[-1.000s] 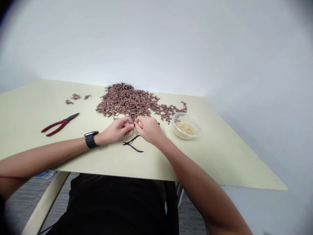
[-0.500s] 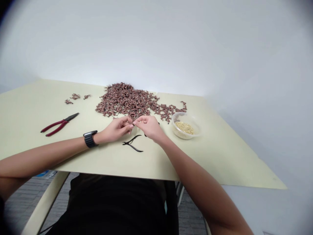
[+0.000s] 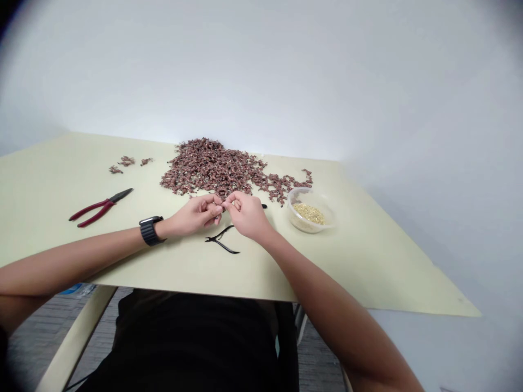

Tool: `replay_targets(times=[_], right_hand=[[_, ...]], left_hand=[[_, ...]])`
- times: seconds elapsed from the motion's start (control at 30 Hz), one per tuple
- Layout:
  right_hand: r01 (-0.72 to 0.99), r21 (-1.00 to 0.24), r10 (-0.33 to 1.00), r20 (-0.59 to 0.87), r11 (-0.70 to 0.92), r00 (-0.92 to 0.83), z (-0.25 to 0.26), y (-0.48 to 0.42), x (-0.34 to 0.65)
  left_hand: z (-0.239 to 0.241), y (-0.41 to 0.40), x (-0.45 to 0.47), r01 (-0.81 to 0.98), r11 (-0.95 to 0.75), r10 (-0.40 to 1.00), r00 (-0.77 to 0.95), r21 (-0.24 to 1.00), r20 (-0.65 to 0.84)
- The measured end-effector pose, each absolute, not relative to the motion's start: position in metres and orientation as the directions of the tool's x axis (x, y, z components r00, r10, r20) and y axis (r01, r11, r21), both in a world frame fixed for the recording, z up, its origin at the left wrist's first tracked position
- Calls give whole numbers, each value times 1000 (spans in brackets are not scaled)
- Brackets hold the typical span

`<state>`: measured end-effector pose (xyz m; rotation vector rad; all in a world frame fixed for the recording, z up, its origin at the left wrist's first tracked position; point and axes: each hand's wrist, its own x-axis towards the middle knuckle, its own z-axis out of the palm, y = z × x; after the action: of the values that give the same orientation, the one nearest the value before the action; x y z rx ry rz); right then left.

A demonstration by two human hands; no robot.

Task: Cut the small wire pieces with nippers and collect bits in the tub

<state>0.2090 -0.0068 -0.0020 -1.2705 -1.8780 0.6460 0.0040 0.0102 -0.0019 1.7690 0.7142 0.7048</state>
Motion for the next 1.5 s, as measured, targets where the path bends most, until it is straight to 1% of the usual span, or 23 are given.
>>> replay_targets(times=[0.07, 0.13, 0.27, 0.37, 0.43, 0.47, 0.5, 0.57, 0.67, 0.7, 0.77, 0.83, 0.93, 1.03, 1.1, 1.13, 1.17, 1.23, 1.27, 1.33, 1.37, 1.43, 1.5], right_hand=[[420, -886, 977, 143, 197, -157, -3, -7, 206], [321, -943, 985, 37, 91, -169, -3, -6, 205], [243, -970, 983, -22, 23, -180, -3, -6, 205], [130, -986, 968, -130, -103, -213, -3, -5, 204], [64, -983, 949, -183, -172, -258, -4, -4, 204], [61, -983, 946, -185, -174, -267, -5, -4, 204], [91, -986, 952, -161, -142, -261, -5, -3, 204], [236, -971, 974, -25, 29, -223, -5, -4, 204], [456, -833, 946, 231, 314, -230, -4, -6, 205], [480, -799, 930, 274, 361, -243, -3, -7, 205], [462, -803, 923, 286, 378, -258, -3, -8, 204], [382, -874, 943, 212, 301, -257, -3, -7, 203], [139, -990, 962, -12, 26, -272, -4, -5, 203], [-104, -964, 911, -190, -243, -367, -4, -1, 204], [-147, -935, 871, -234, -324, -433, -4, 0, 206], [-130, -940, 868, -229, -314, -439, -4, 0, 206], [-85, -962, 885, -201, -259, -421, -4, 0, 207], [108, -994, 941, -40, -4, -335, -6, -1, 207], [245, -956, 950, 81, 159, -300, -6, -2, 208], [494, -763, 904, 292, 417, -312, -7, -3, 209], [574, -654, 870, 351, 492, -346, -8, -4, 210], [657, -501, 825, 381, 563, -417, -10, -4, 212], [696, -408, 804, 366, 591, -468, -12, -3, 215]], left_hand=[[-3, 9, 5, 164, -319, 782, 602, 933, 162], [-4, 8, 6, 217, -372, 806, 559, 902, 197], [-4, 7, 5, 365, -509, 796, 545, 780, 264], [-6, 8, 2, 471, -612, 757, 580, 635, 300], [-6, 9, 0, 524, -642, 747, 593, 560, 301], [-7, 10, 0, 529, -646, 745, 596, 550, 302], [-6, 10, 0, 517, -645, 743, 596, 562, 304], [-5, 10, 0, 460, -624, 747, 587, 631, 311], [-2, 10, 3, 394, -568, 774, 555, 723, 306], [-1, 9, 4, 384, -557, 780, 547, 737, 304], [-1, 9, 5, 373, -550, 781, 546, 747, 303], [-2, 9, 4, 374, -566, 771, 555, 735, 311], [-5, 10, 1, 415, -622, 742, 585, 664, 329], [-7, 12, -3, 477, -687, 704, 623, 549, 339], [-7, 13, -3, 484, -702, 693, 632, 522, 346], [-6, 13, -3, 473, -695, 697, 628, 541, 346], [-6, 13, -2, 456, -677, 708, 618, 578, 343], [-5, 12, 0, 402, -608, 742, 593, 685, 311], [-5, 12, 1, 368, -562, 759, 586, 741, 284], [-6, 12, 3, 296, -463, 779, 586, 835, 225], [-6, 12, 4, 262, -417, 782, 591, 870, 197], [-6, 12, 4, 224, -341, 785, 602, 913, 146], [-5, 12, 4, 221, -295, 787, 608, 930, 105]])
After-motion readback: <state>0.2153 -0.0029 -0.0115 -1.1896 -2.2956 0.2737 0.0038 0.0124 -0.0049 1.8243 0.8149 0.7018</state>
